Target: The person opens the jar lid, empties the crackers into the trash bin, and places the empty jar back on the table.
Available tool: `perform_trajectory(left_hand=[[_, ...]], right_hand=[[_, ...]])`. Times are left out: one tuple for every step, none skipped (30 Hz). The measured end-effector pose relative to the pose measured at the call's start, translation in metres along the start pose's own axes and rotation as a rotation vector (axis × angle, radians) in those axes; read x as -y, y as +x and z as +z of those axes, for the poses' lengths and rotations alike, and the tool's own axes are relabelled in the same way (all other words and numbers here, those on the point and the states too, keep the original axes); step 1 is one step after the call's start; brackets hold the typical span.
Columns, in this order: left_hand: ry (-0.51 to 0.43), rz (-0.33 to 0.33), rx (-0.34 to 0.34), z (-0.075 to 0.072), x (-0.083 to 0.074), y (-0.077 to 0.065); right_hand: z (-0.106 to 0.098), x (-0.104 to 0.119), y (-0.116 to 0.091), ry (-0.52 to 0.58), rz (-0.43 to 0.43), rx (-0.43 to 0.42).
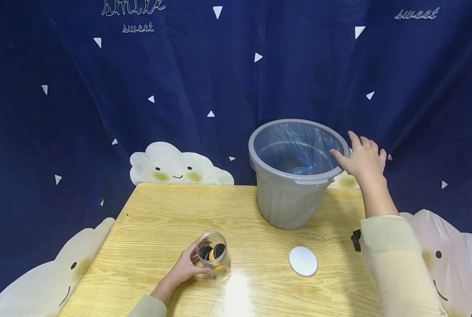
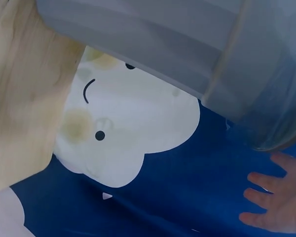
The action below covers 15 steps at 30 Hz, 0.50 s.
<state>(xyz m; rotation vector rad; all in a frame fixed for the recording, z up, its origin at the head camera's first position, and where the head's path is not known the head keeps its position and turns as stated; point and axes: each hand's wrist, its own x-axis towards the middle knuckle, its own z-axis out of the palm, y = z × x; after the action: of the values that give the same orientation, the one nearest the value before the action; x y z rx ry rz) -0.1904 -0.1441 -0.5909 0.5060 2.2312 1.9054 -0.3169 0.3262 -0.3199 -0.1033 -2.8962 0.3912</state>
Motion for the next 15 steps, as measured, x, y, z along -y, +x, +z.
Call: perform_trajectory(left_hand=[[-0.001,-0.001,0.000,0.0001,-0.0002,0.0000],[-0.002,-0.003,0.000,0.0002,-0.0005,0.0001],[-0.002,-0.005,0.000,0.0003,-0.0009,0.0001],[-0.003,-0.005,0.001,0.0004,-0.0011,0.0000],[-0.004,-0.007,0.000,0.0005,-0.0014,0.0000],[-0.004,-0.006,0.001,0.0006,-0.0016,0.0000],[-0.004,-0.003,0.001,0.0006,-0.0016,-0.0001],[-0.005,-0.002,0.001,0.0006,-0.0018,-0.0001],[-0.005,0.000,0.001,0.0007,-0.0018,-0.0001],[-0.005,0.002,0.002,0.0007,-0.0016,-0.0002],[-0.005,0.003,0.001,0.0007,-0.0016,-0.0001],[-0.006,0.005,0.001,0.0007,-0.0016,-0.0003],[-0.005,0.005,0.001,0.0007,-0.0015,-0.0003],[-0.005,0.003,-0.001,0.0008,-0.0016,-0.0002],[-0.005,0.003,0.000,0.0007,-0.0015,-0.0003]], right_hand=[[-0.0003,-0.0002,0.0009,-0.007,-0.002,0.014],[-0.0006,-0.0002,0.0017,-0.013,-0.002,0.028],[-0.0008,-0.0004,0.0026,-0.018,-0.003,0.041],[-0.0009,-0.0006,0.0033,-0.019,-0.002,0.054],[-0.0009,-0.0007,0.0040,-0.021,-0.002,0.068],[-0.0010,-0.0006,0.0044,-0.021,-0.001,0.081],[-0.0010,-0.0006,0.0048,-0.022,0.002,0.094],[-0.0008,-0.0006,0.0051,-0.021,0.003,0.105],[-0.0006,-0.0008,0.0054,-0.020,0.005,0.115],[-0.0004,-0.0009,0.0056,-0.019,0.005,0.125],[-0.0002,-0.0009,0.0058,-0.018,0.006,0.136],[-0.0003,-0.0009,0.0058,-0.015,0.005,0.146],[-0.0002,-0.0011,0.0061,-0.015,0.005,0.155],[-0.0002,-0.0011,0.0062,-0.014,0.006,0.162],[-0.0002,-0.0009,0.0062,-0.015,0.008,0.168]])
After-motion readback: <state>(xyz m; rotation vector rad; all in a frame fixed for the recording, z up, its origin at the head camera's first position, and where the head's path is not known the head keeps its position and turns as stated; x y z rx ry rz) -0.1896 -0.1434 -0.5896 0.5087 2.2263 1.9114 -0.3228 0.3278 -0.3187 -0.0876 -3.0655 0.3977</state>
